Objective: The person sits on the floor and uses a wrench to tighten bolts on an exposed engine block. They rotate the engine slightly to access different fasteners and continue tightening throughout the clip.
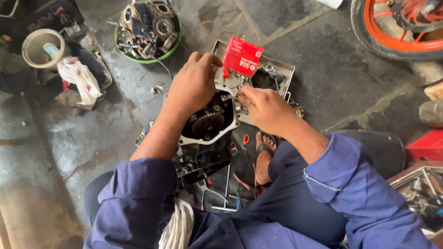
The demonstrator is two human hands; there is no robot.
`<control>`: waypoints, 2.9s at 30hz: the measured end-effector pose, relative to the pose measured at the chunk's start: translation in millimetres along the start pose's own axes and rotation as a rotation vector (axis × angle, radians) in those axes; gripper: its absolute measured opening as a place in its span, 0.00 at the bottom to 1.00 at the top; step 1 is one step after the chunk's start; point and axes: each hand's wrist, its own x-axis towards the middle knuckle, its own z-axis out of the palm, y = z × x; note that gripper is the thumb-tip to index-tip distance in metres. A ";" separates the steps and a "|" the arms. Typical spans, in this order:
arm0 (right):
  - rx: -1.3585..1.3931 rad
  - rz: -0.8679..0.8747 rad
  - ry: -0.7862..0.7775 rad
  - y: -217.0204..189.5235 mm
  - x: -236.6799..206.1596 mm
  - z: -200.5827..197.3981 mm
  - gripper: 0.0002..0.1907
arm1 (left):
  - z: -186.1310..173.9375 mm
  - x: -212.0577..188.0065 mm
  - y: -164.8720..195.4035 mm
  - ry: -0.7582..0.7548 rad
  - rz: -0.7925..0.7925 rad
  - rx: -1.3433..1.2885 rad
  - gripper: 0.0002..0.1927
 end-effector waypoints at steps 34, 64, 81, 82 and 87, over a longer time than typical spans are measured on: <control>-0.181 -0.233 -0.161 5.6 18.7 -6.5 0.26 | 3.7 10.9 15.0 -0.217 -0.080 0.104 0.06; -0.101 -0.264 -0.109 4.9 21.9 -4.1 0.29 | -0.8 9.6 22.3 -0.198 -0.050 0.089 0.05; -0.314 0.022 -0.032 -26.0 31.5 -6.8 0.27 | -16.1 13.7 29.6 -0.159 -0.039 0.099 0.08; -0.312 0.028 -0.036 -25.9 30.5 -5.0 0.27 | -15.3 11.5 28.2 -0.159 -0.038 0.096 0.08; -0.378 0.090 -0.079 -21.3 23.5 0.1 0.27 | -8.3 11.0 24.9 -0.184 -0.065 0.089 0.07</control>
